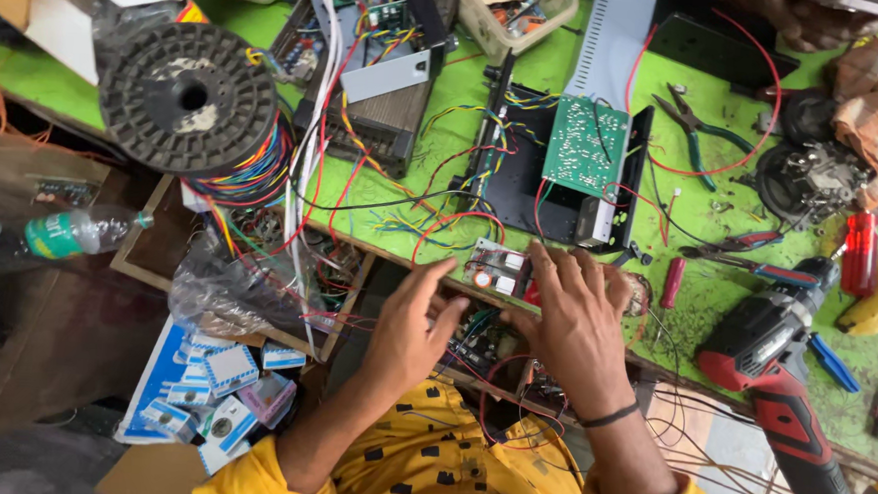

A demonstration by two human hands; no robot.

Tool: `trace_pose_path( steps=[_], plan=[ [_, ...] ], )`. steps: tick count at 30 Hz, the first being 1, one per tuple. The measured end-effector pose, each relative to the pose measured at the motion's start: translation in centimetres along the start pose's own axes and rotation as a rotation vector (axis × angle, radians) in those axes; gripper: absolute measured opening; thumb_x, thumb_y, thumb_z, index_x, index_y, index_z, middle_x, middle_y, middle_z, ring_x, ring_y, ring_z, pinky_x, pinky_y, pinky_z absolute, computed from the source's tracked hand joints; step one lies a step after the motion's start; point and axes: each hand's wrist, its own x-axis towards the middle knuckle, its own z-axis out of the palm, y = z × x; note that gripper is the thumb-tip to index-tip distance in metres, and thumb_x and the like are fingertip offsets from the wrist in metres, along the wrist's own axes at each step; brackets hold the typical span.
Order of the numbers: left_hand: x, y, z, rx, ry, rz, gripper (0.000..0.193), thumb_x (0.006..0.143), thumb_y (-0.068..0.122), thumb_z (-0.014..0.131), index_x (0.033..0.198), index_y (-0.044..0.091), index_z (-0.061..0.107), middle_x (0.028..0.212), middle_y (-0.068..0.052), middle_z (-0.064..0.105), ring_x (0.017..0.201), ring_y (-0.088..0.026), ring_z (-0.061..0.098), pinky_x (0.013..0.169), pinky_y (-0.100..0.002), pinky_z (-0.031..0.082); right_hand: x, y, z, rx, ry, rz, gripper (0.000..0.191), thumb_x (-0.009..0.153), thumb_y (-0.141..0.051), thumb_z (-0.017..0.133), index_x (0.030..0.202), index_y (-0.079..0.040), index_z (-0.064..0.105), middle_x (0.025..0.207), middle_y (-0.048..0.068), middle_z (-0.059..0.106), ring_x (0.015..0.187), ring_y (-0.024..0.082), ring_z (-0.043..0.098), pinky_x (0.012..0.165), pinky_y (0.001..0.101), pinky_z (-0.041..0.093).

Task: The person works at a cluttered workbench, stripping and twisting colored wires, then connecting them to a small circuit board with capacitors and a red component. They repeatedly adjust wire positions and test connections by hand without using visible tools.

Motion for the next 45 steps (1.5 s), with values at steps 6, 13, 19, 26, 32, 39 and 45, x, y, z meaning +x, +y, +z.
trace_pose_path(
  steps=[6, 13, 19, 26, 32, 39, 45],
  plan=[
    [0.2, -0.8, 0.4, 0.15, 0.063, 0.364, 0.052, 0.098, 0.006, 0.069, 0.146, 0.0, 0.051, 0.134, -0.021, 0.062, 0.113, -0.034, 0.067, 0.089, -0.037, 0.057, 0.2, -0.2, -0.4, -0.041, -0.05, -0.038, 0.067, 0.07, -0.033, 0.085, 0.127, -0.008, 0.061, 0.11, 0.008, 0.066, 0.111, 0.03, 0.058, 0.104, 0.0548, 0.033],
    [0.1, 0.0, -0.3, -0.385, -0.038, 0.118, 0.053, 0.097, 0.018, 0.071, 0.145, 0.002, 0.056, 0.142, -0.014, 0.06, 0.116, -0.024, 0.065, 0.093, -0.037, 0.055, -2.4, -1.8, -2.4, 0.063, 0.127, -0.055, 0.068, 0.07, -0.023, 0.086, 0.128, 0.0, 0.06, 0.111, 0.013, 0.067, 0.105, 0.034, 0.062, 0.09, 0.0436, 0.05],
    [-2.3, 2.9, 0.4, -0.796, -0.387, 0.228, 0.09, 0.096, 0.052, 0.07, 0.162, 0.006, 0.029, 0.161, -0.008, 0.042, 0.146, -0.015, 0.046, 0.122, -0.032, 0.04, -5.1, -3.5, -3.0, 0.345, 0.253, 0.058, 0.07, 0.063, -0.017, 0.084, 0.126, 0.001, 0.061, 0.107, 0.014, 0.066, 0.098, 0.031, 0.064, 0.086, 0.0413, 0.05],
    [2.3, 1.7, 0.4, -0.491, -0.287, 0.36, 0.089, 0.092, 0.037, 0.079, 0.163, 0.004, 0.035, 0.145, -0.006, 0.059, 0.132, -0.015, 0.058, 0.12, -0.035, 0.047, -3.0, -1.4, -0.4, 0.31, 0.244, -0.057, 0.068, 0.071, -0.021, 0.082, 0.128, 0.006, 0.058, 0.104, 0.016, 0.066, 0.097, 0.036, 0.062, 0.088, 0.0464, 0.044],
    [2.6, -0.4, 0.9, -1.022, -0.419, 0.094, 0.086, 0.088, 0.006, 0.085, 0.159, 0.005, 0.036, 0.152, -0.011, 0.05, 0.137, -0.018, 0.053, 0.117, -0.038, 0.048, -3.9, -0.2, -1.9, 0.463, -0.059, 0.302, 0.029, 0.093, -0.023, 0.07, 0.117, -0.007, 0.069, 0.099, 0.011, 0.072, 0.082, 0.027, 0.07, 0.074, 0.0378, 0.054],
    [1.2, -1.3, 2.4, -0.882, -0.341, 0.207, 0.083, 0.091, -0.008, 0.077, 0.155, 0.006, 0.027, 0.162, -0.015, 0.04, 0.149, -0.021, 0.046, 0.124, -0.042, 0.043, -6.7, -0.9, -6.4, 0.81, 0.012, 0.177, 0.035, 0.102, -0.018, 0.056, 0.133, 0.0, 0.059, 0.101, 0.01, 0.073, 0.088, 0.025, 0.069, 0.077, 0.0388, 0.053],
    [0.0, -0.6, 1.3, -0.57, -0.278, 0.324, 0.087, 0.088, 0.01, 0.084, 0.159, 0.007, 0.034, 0.162, -0.016, 0.046, 0.152, -0.026, 0.046, 0.125, -0.042, 0.045, -5.9, -1.7, -2.8, 0.814, 0.136, 0.379, 0.065, 0.088, -0.019, 0.069, 0.147, -0.004, 0.046, 0.111, 0.015, 0.069, 0.1, 0.027, 0.064, 0.084, 0.0392, 0.049]
  ],
)
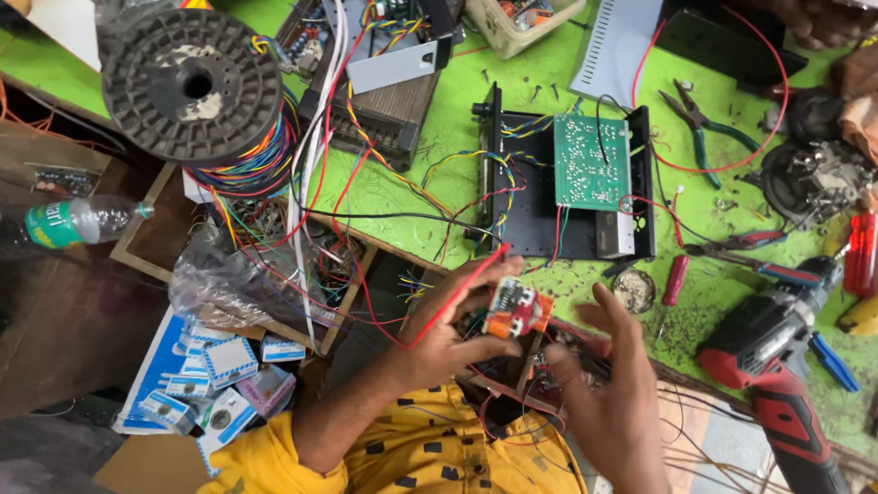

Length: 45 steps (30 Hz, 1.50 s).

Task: The person works at a cluttered workbench, stripping and twisting colored wires, then connecting them to a small circuit board with capacitors and a red component. They repeatedly adjust wire positions and test connections by hand without using visible tools.

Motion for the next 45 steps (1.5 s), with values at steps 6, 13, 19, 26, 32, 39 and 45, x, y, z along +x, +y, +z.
trace_pose_path(
  steps=[6, 13, 19, 26, 32, 39, 45],
  plan=[
    [1.0, 1.0, -0.3, 0.396, -0.009, 0.089, 0.077, 0.084, 0.025, 0.09, 0.145, 0.006, 0.047, 0.149, -0.015, 0.057, 0.143, -0.029, 0.055, 0.12, -0.04, 0.045, -0.7, -2.1, 0.9, -0.686, 0.151, -0.532, 0.052, 0.083, -0.018, 0.085, 0.13, -0.012, 0.064, 0.125, 0.007, 0.066, 0.122, 0.027, 0.061, 0.104, 0.046, 0.04],
    [1.2, 1.0, -0.5, 0.216, -0.03, 0.033, 0.056, 0.088, 0.025, 0.087, 0.119, 0.009, 0.044, 0.152, -0.016, 0.056, 0.144, -0.029, 0.053, 0.118, -0.039, 0.044, -2.2, -2.5, 0.2, -0.832, 0.205, -0.393, 0.064, 0.077, -0.026, 0.084, 0.132, -0.001, 0.062, 0.15, 0.028, 0.042, 0.127, 0.051, 0.052, 0.093, 0.0481, 0.048],
    [1.6, 1.2, -0.6, 0.275, -0.067, 0.042, 0.045, 0.082, 0.025, 0.09, 0.104, 0.01, 0.053, 0.143, -0.017, 0.055, 0.135, -0.029, 0.057, 0.111, -0.038, 0.045, -4.0, -6.0, -3.5, -0.413, 0.291, -0.098, 0.058, 0.081, -0.003, 0.078, 0.136, -0.006, 0.059, 0.149, 0.02, 0.055, 0.115, 0.03, 0.07, 0.093, 0.0366, 0.057],
    [2.7, 2.1, -1.0, 0.259, -0.132, 0.076, 0.04, 0.083, 0.023, 0.09, 0.107, 0.012, 0.06, 0.144, -0.015, 0.056, 0.14, -0.03, 0.055, 0.115, -0.039, 0.045, 1.0, -2.8, 1.0, -0.506, 0.102, -0.505, 0.036, 0.082, 0.0, 0.077, 0.117, -0.001, 0.069, 0.112, 0.016, 0.071, 0.104, 0.034, 0.068, 0.089, 0.0408, 0.054],
    [2.4, 2.5, -1.7, 0.294, -0.128, 0.06, 0.042, 0.089, 0.023, 0.085, 0.117, 0.01, 0.057, 0.147, -0.014, 0.055, 0.142, -0.028, 0.054, 0.118, -0.039, 0.043, 1.4, 0.1, 0.9, -0.306, -0.075, -0.308, 0.006, 0.093, -0.005, 0.063, 0.095, -0.001, 0.065, 0.084, 0.008, 0.065, 0.074, 0.024, 0.063, 0.068, 0.0352, 0.05],
    [2.1, 2.2, -1.3, 0.348, -0.09, 0.094, 0.056, 0.084, 0.029, 0.089, 0.124, 0.009, 0.056, 0.145, -0.013, 0.059, 0.143, -0.028, 0.054, 0.12, -0.039, 0.043, 2.7, 3.5, 0.2, 0.414, -0.351, 0.215, 0.021, 0.102, -0.013, 0.057, 0.098, 0.004, 0.067, 0.076, 0.001, 0.066, 0.07, 0.009, 0.058, 0.064, 0.0268, 0.047],
    [1.8, 1.6, -2.1, 0.316, -0.153, -0.002, 0.073, 0.08, 0.037, 0.089, 0.135, 0.008, 0.051, 0.147, -0.011, 0.059, 0.139, -0.024, 0.058, 0.117, -0.037, 0.047, 1.8, 0.3, -1.2, 0.269, -0.446, 0.22, 0.037, 0.088, -0.004, 0.077, 0.125, -0.004, 0.071, 0.087, 0.004, 0.068, 0.066, 0.015, 0.059, 0.059, 0.0318, 0.049]
  ],
)
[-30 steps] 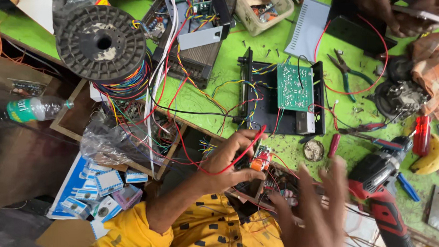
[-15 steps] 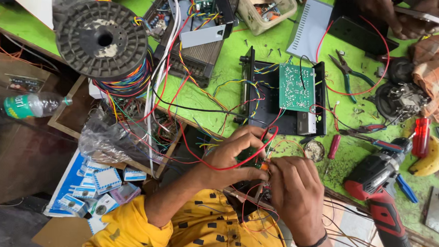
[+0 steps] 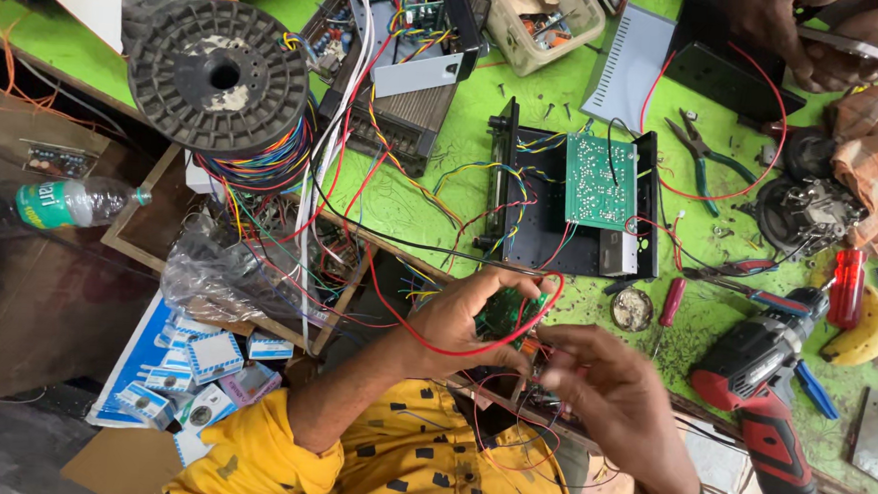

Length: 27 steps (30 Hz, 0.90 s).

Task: The person works at a cluttered workbench, stripping and twisting colored wires, then connecting them to a small circuit board with capacitors and a red component. They repeatedly adjust wire positions and test connections by hand without using visible tools.

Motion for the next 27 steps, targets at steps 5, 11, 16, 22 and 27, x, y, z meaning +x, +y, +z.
trace_pose_path(
  steps=[5, 11, 16, 22, 27],
  plan=[
    [0.0, 0.1, 0.7, -0.195, -0.058, -0.047, 0.078, 0.086, 0.037, 0.085, 0.145, 0.007, 0.043, 0.147, -0.012, 0.059, 0.139, -0.022, 0.059, 0.119, -0.037, 0.047, 2.6, -3.5, -0.4, -0.875, 0.204, -0.768, 0.017, 0.082, -0.002, 0.074, 0.098, -0.006, 0.072, 0.087, 0.006, 0.066, 0.076, 0.027, 0.062, 0.071, 0.0398, 0.048],
    [-0.3, -0.1, -0.2, -0.238, -0.063, -0.101, 0.077, 0.08, 0.023, 0.09, 0.134, 0.005, 0.038, 0.139, -0.01, 0.058, 0.132, -0.021, 0.059, 0.114, -0.037, 0.048, 4.5, -3.7, 0.9, -0.785, 0.283, -0.69, 0.014, 0.085, 0.002, 0.073, 0.097, -0.004, 0.073, 0.09, 0.009, 0.069, 0.08, 0.027, 0.068, 0.069, 0.0364, 0.052],
    [-0.7, -0.4, -0.1, -0.42, -0.1, -0.079, 0.066, 0.087, 0.012, 0.087, 0.139, 0.002, 0.049, 0.148, -0.009, 0.052, 0.135, -0.018, 0.056, 0.116, -0.037, 0.048, 4.1, -3.2, 1.4, -0.555, 0.355, -0.576, 0.01, 0.09, -0.002, 0.074, 0.1, -0.003, 0.071, 0.091, 0.007, 0.073, 0.078, 0.018, 0.071, 0.069, 0.0292, 0.055],
    [-0.7, -0.3, 0.1, -0.586, -0.041, -0.077, 0.07, 0.086, 0.007, 0.086, 0.144, 0.002, 0.047, 0.147, -0.01, 0.052, 0.142, -0.017, 0.051, 0.123, -0.035, 0.042, 3.9, -2.3, 2.5, -0.525, 0.451, -0.566, 0.01, 0.093, -0.004, 0.072, 0.103, -0.003, 0.073, 0.091, 0.009, 0.072, 0.077, 0.018, 0.07, 0.068, 0.0291, 0.054],
    [-0.7, 0.5, 0.2, -0.442, 0.056, 0.025, 0.06, 0.091, 0.01, 0.083, 0.143, 0.0, 0.057, 0.146, -0.011, 0.055, 0.14, -0.019, 0.055, 0.121, -0.034, 0.046, 3.9, -2.5, 2.9, -0.548, 0.425, -0.542, 0.01, 0.094, -0.006, 0.07, 0.104, -0.003, 0.074, 0.09, 0.009, 0.071, 0.077, 0.02, 0.069, 0.067, 0.0312, 0.052]
  ],
)
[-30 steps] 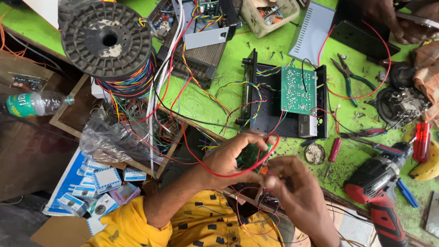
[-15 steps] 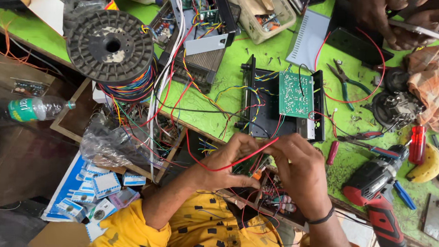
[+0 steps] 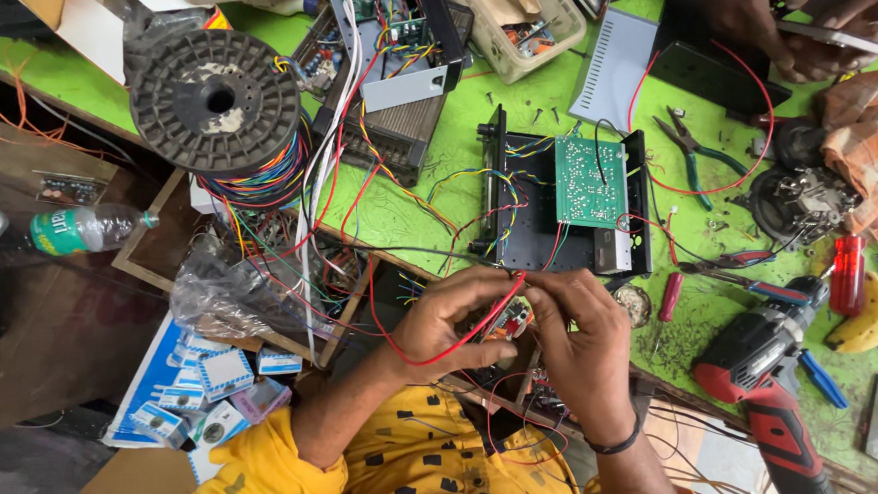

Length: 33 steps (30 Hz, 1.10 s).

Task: The person works at a cluttered workbench, stripping and twisting colored wires, then connecting them to a small circuit board with capacitors and a red component. They repeatedly adjust wire positions and test connections by hand without using visible tools.

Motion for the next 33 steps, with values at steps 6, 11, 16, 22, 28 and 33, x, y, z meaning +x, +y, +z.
trace_pose_path(
  steps=[6, 11, 16, 22, 28, 33],
  plan=[
    [0.8, 1.5, 0.7, 0.583, 0.088, 0.095, 0.074, 0.085, 0.017, 0.088, 0.148, -0.002, 0.054, 0.138, -0.015, 0.059, 0.128, -0.028, 0.06, 0.11, -0.037, 0.049, 0.1, 0.1, -1.4, 0.017, -0.046, 0.016, 0.019, 0.092, -0.006, 0.069, 0.11, -0.003, 0.075, 0.089, 0.009, 0.071, 0.074, 0.022, 0.066, 0.065, 0.0336, 0.051],
    [1.0, 1.6, 0.8, 0.749, 0.179, 0.101, 0.077, 0.068, 0.027, 0.096, 0.133, 0.003, 0.062, 0.126, -0.011, 0.063, 0.117, -0.028, 0.065, 0.102, -0.036, 0.053, -0.1, 1.2, -6.9, -0.122, -0.227, 0.079, 0.018, 0.088, -0.011, 0.072, 0.104, -0.004, 0.077, 0.077, 0.009, 0.068, 0.067, 0.021, 0.065, 0.063, 0.0343, 0.052],
    [-0.2, -0.1, -1.0, 0.229, 0.319, -0.049, 0.069, 0.074, 0.022, 0.094, 0.132, 0.001, 0.063, 0.124, -0.011, 0.063, 0.114, -0.021, 0.068, 0.099, -0.036, 0.059, 1.3, 2.9, -12.0, -0.148, -0.265, 0.033, 0.018, 0.089, -0.013, 0.07, 0.105, -0.005, 0.077, 0.086, 0.009, 0.072, 0.072, 0.019, 0.067, 0.066, 0.0338, 0.053],
    [-1.6, -4.0, -1.6, -0.391, 0.418, 0.023, 0.07, 0.08, 0.015, 0.093, 0.137, -0.003, 0.057, 0.127, -0.017, 0.069, 0.118, -0.025, 0.067, 0.106, -0.041, 0.055, 1.5, 6.2, -9.9, -0.244, -0.081, 0.135, 0.013, 0.093, -0.013, 0.073, 0.1, -0.002, 0.076, 0.084, 0.01, 0.068, 0.068, 0.02, 0.063, 0.065, 0.0335, 0.05],
    [-2.3, -6.3, -1.7, -0.365, 0.369, 0.053, 0.075, 0.078, 0.007, 0.093, 0.141, -0.001, 0.053, 0.13, -0.015, 0.066, 0.123, -0.023, 0.065, 0.109, -0.041, 0.052, 1.5, 8.4, -7.5, -0.24, 0.057, 0.133, 0.013, 0.096, -0.01, 0.07, 0.104, -0.001, 0.075, 0.088, 0.011, 0.067, 0.071, 0.021, 0.063, 0.065, 0.0337, 0.049],
    [-2.6, -7.4, -1.7, -0.404, 0.408, -0.003, 0.076, 0.077, 0.006, 0.093, 0.141, -0.003, 0.052, 0.129, -0.015, 0.067, 0.12, -0.024, 0.065, 0.108, -0.041, 0.051, 1.2, 10.0, -6.2, -0.248, 0.078, 0.148, 0.013, 0.094, -0.008, 0.07, 0.103, -0.001, 0.076, 0.089, 0.013, 0.067, 0.072, 0.023, 0.064, 0.066, 0.0349, 0.05]
  ],
)
